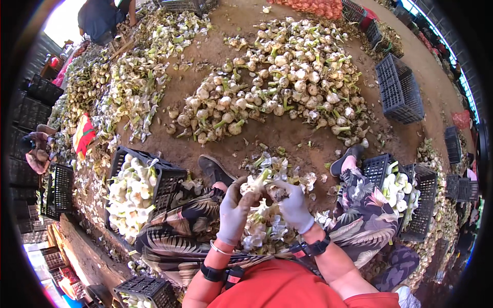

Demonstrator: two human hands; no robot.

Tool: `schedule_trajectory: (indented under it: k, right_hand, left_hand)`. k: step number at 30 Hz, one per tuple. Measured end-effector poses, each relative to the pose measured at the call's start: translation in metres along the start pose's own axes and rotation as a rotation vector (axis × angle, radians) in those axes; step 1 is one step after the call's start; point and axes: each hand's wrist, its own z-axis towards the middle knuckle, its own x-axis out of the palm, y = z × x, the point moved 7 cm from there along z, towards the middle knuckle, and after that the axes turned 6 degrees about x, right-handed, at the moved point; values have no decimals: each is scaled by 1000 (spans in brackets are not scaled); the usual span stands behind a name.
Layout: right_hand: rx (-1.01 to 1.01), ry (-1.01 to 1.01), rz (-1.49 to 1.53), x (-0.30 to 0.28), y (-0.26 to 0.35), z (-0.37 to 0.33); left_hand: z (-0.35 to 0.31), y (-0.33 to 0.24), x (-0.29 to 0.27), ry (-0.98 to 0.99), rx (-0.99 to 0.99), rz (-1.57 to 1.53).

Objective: The person sits on the ground and peels the outer layers of white root vegetables by hand. They place the peeled vegetables into a black crate to their right and discard the peels onto the floor. The task is performed continuously in a large, open-air processing area with other workers nearby.

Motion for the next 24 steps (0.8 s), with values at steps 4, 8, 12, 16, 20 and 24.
schedule_trajectory:
  k: [4, 8, 12, 16, 20, 24]
  right_hand:
    - [76, 9, 46, -5, -19, -6]
    - [-161, -166, -115, -9, 7, -26]
    - [-123, -15, 55, -7, 16, -30]
    - [72, 123, 353, -4, 15, -35]
    - [113, 240, 472, -4, 17, -34]
    - [-196, 274, 156, -12, 37, -34]
  left_hand:
    - [-12, -9, 8, 64, 31, 101]
    - [-16, -2, 18, 147, 141, 269]
    - [-27, 2, 15, 114, -82, -134]
    - [-30, 6, 14, 144, -135, -123]
    - [-33, 3, 19, 201, -144, -72]
    - [-39, -31, 31, 378, -82, 212]
